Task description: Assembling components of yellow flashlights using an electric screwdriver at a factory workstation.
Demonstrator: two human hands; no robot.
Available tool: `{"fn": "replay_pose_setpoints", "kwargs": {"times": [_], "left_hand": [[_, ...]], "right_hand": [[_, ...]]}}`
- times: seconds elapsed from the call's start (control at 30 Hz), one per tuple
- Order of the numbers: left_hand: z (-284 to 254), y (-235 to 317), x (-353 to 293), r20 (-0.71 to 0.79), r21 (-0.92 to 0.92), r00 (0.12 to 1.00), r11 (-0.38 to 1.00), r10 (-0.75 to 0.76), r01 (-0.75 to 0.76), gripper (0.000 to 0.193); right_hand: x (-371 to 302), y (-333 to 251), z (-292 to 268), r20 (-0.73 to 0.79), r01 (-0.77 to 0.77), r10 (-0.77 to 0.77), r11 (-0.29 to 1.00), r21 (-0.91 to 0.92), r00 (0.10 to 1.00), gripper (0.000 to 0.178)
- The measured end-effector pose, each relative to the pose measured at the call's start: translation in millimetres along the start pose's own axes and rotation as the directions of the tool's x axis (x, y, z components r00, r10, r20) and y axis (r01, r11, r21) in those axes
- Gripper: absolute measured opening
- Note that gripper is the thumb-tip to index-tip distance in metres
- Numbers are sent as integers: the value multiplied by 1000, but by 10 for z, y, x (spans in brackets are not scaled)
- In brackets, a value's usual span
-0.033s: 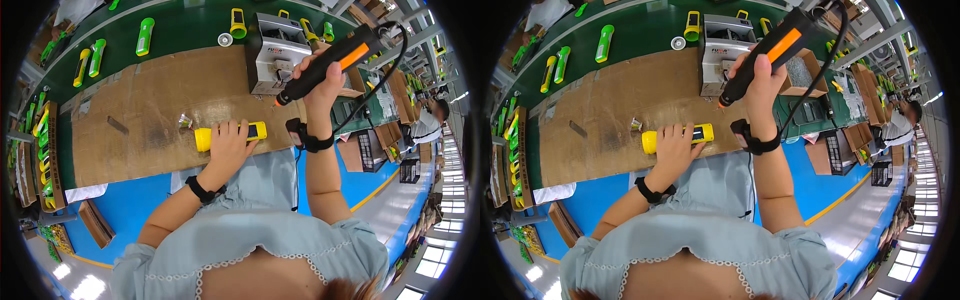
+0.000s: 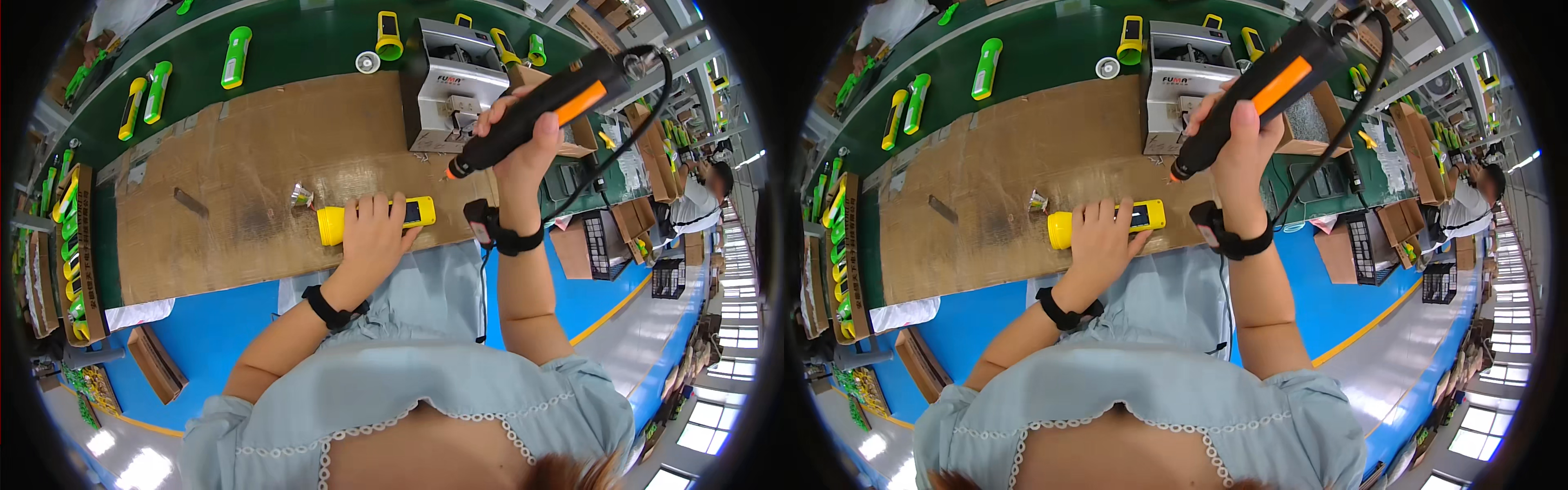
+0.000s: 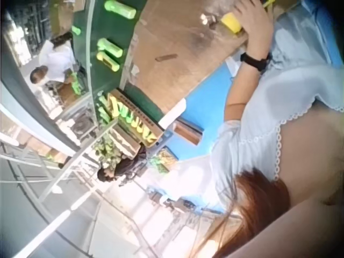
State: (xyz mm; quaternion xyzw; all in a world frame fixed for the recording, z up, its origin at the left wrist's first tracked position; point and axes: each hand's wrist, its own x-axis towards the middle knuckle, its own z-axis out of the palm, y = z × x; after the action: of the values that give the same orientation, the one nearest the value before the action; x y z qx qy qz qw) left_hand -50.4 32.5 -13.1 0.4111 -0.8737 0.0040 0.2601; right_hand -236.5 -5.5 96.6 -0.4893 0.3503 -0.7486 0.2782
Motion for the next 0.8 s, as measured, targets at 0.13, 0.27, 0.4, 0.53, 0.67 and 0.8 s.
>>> {"fn": "replay_pose_setpoints", "kwargs": {"times": [0.13,0.27,0.4,0.53,0.67,0.8], "left_hand": [[21,3,11,11,-4,1000,1000,-1,1,52],[-10,9,0,23,14,1000,1000,1,-1,52],[-5,16,-3,19,23,1000,1000,1,-1,52],[10,12,-4,21,21,1000,1000,-3,3,53],[-6,0,5,46,11,999,1000,-7,6,55],[-4,-6,28,60,0,998,1000,-13,13,56]], "right_hand": [[-315,-92,64,26,25,-27,996,80,999,67],[-380,-68,71,39,21,-25,993,116,999,66],[-382,-61,100,7,27,-27,1000,11,1000,66],[-374,4,111,-18,-3,2,999,-39,1000,65],[-396,213,86,33,-38,41,997,-63,999,59],[-416,282,89,84,-70,66,997,45,994,42]]}}
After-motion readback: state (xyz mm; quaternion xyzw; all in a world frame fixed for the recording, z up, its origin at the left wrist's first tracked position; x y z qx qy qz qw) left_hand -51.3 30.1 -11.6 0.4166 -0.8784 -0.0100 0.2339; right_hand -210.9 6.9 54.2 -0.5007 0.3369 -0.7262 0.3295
